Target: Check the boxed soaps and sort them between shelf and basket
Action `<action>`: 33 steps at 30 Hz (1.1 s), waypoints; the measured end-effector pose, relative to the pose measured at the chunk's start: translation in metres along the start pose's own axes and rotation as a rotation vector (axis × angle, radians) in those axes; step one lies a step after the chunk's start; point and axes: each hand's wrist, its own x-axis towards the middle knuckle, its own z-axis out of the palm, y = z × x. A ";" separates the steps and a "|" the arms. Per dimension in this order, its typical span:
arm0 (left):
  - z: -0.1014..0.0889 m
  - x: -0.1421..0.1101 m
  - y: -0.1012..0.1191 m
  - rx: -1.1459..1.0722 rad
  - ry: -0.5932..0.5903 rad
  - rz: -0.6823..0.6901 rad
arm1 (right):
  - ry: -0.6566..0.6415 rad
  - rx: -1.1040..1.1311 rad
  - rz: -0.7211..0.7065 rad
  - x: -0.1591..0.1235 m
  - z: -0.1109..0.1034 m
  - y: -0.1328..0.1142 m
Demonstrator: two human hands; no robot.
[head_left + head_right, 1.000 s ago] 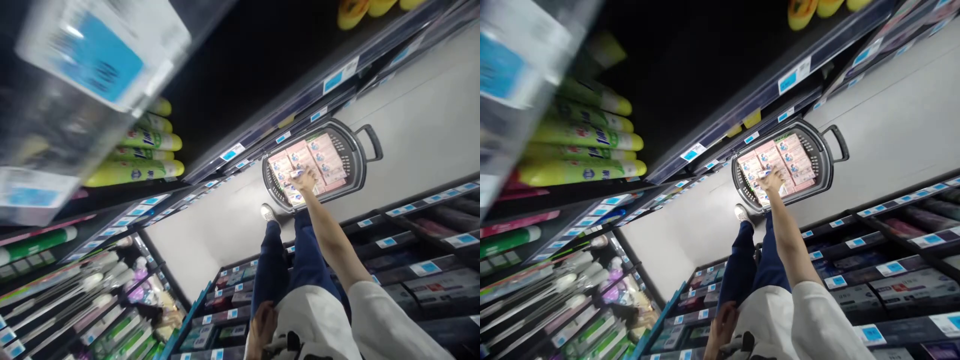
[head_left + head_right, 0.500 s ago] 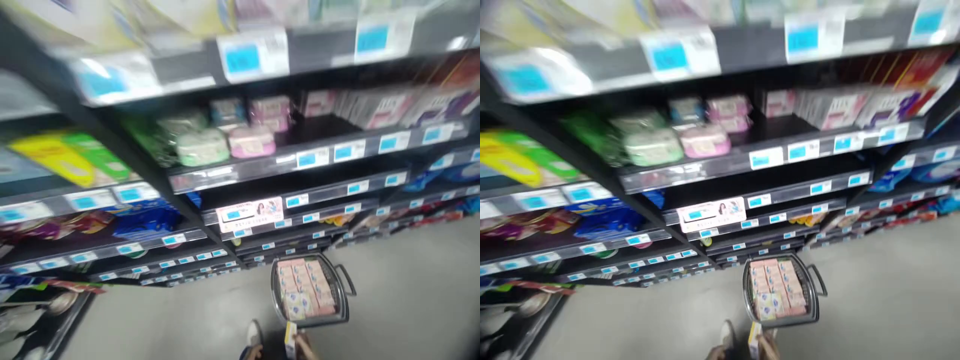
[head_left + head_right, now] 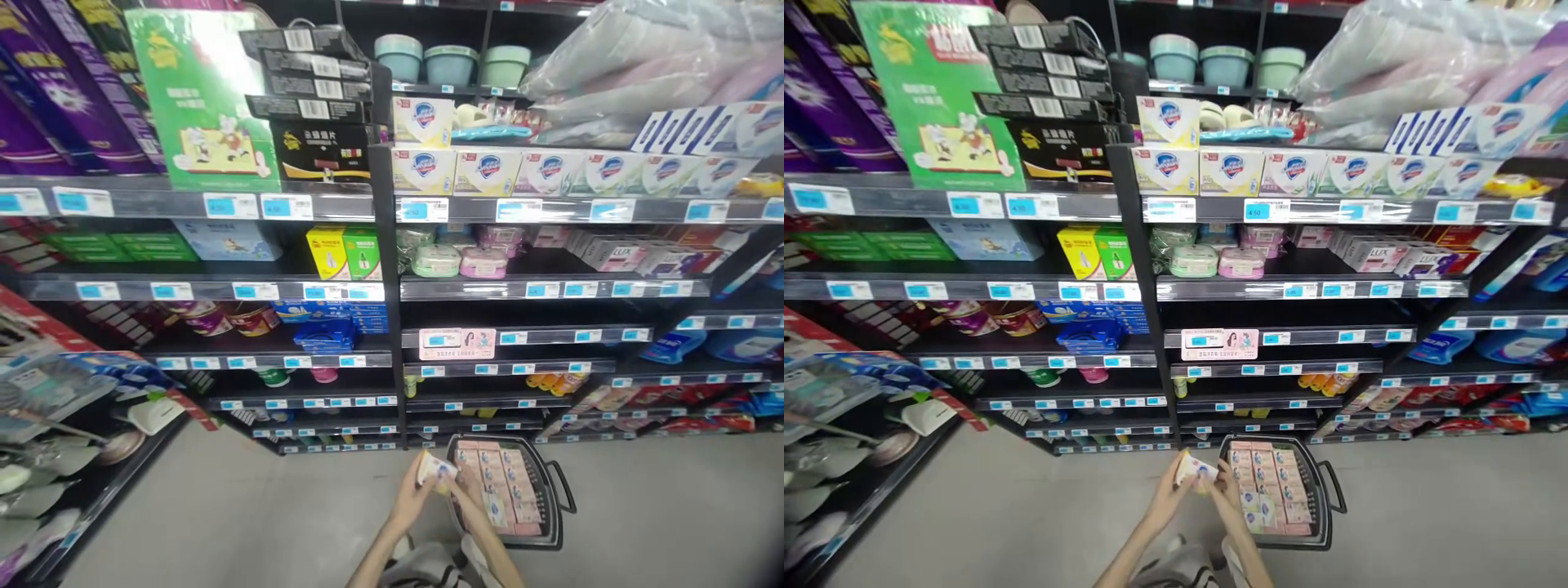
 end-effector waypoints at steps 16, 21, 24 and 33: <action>-0.061 -0.042 -0.039 -0.664 0.216 -0.261 | 0.172 0.223 0.038 -0.059 0.079 -0.039; -0.057 -0.044 -0.022 -0.416 0.154 -0.051 | 0.256 0.236 -0.018 -0.056 0.071 -0.053; -0.056 -0.049 -0.011 -0.364 0.042 0.013 | 0.221 0.260 -0.069 -0.056 0.065 -0.064; -0.064 -0.060 0.017 -0.978 -0.193 -0.153 | 0.021 0.285 -0.149 -0.069 0.065 -0.102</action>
